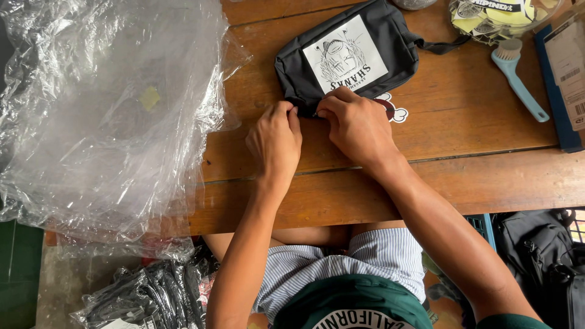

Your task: The person cleans a black bag with a brush, attaches a strap, and adds a decorative tag to the zipper. The person then places the bag on the table.

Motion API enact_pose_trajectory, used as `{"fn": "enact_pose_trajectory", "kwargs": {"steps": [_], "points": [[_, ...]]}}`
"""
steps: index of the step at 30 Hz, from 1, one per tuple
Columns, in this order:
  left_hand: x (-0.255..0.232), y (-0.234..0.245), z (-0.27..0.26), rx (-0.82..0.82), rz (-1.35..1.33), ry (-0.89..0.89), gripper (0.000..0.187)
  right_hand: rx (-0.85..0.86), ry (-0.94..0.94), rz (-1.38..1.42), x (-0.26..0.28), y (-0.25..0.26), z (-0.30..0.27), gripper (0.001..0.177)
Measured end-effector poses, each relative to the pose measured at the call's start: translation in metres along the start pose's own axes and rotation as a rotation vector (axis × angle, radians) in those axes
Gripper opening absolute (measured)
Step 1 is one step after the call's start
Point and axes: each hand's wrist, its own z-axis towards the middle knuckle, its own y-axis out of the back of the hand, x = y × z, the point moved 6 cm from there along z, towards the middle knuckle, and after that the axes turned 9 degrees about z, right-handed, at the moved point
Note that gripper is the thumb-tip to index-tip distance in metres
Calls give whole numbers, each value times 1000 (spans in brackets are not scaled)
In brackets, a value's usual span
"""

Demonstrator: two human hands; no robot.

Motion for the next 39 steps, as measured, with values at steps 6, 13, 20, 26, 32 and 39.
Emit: {"fn": "enact_pose_trajectory", "kwargs": {"steps": [6,13,20,26,32,39], "points": [[-4,-2,0,-58,24,-214,7,-5,4,-17,0,-1,-1,13],[-12,-14,-3,-76,250,-336,12,1,45,-51,-2,-4,-2,13],[-17,-15,-2,-111,293,-349,7,6,72,-69,2,-4,-3,15],[-17,4,-1,-229,159,-209,11,-17,87,-95,5,-3,-4,14],[-7,-5,-6,-198,176,-75,20,24,46,-84,-1,-6,-4,16],[-2,-14,-6,-120,19,-61,7,12,15,-84,5,-3,-5,16]]}}
